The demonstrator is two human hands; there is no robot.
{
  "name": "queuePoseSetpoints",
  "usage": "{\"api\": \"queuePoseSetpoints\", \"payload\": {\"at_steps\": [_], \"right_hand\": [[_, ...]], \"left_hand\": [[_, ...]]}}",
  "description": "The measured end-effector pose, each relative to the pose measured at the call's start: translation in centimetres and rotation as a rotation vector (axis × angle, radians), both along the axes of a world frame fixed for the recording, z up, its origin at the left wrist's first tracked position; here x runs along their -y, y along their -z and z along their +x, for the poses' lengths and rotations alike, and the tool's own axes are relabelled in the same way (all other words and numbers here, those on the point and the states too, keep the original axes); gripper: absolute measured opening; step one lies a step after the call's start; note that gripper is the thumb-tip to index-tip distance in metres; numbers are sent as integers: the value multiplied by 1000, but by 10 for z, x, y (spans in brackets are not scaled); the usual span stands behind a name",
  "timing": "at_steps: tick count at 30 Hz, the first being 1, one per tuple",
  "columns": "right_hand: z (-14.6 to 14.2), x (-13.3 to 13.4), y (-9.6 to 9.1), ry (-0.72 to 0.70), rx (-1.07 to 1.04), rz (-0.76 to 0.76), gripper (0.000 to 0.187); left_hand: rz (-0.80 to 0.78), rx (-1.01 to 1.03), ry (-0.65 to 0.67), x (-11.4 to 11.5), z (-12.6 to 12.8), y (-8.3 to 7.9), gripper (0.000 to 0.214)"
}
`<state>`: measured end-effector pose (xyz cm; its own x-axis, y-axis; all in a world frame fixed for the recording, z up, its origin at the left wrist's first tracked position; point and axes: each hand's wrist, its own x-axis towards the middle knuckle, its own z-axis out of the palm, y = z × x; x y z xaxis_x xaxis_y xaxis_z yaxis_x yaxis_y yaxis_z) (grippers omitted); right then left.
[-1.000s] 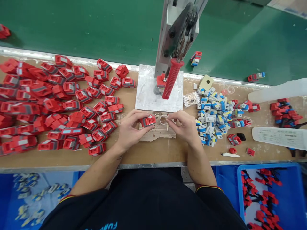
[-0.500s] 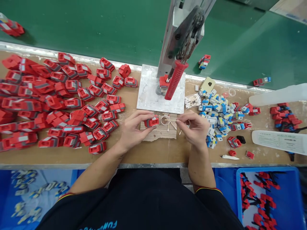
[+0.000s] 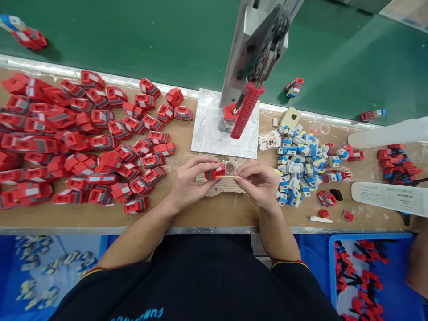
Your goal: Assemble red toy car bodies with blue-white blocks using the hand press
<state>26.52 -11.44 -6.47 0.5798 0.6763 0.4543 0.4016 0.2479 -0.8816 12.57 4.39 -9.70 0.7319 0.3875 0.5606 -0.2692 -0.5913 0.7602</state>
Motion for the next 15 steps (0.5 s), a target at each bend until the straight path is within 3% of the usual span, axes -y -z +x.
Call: {"api": "queuePoseSetpoints", "payload": {"at_steps": [15], "right_hand": [[6, 6, -2, 44, 57, -75, 15]], "left_hand": [[-15, 0, -39, 0, -1, -1, 26]]}}
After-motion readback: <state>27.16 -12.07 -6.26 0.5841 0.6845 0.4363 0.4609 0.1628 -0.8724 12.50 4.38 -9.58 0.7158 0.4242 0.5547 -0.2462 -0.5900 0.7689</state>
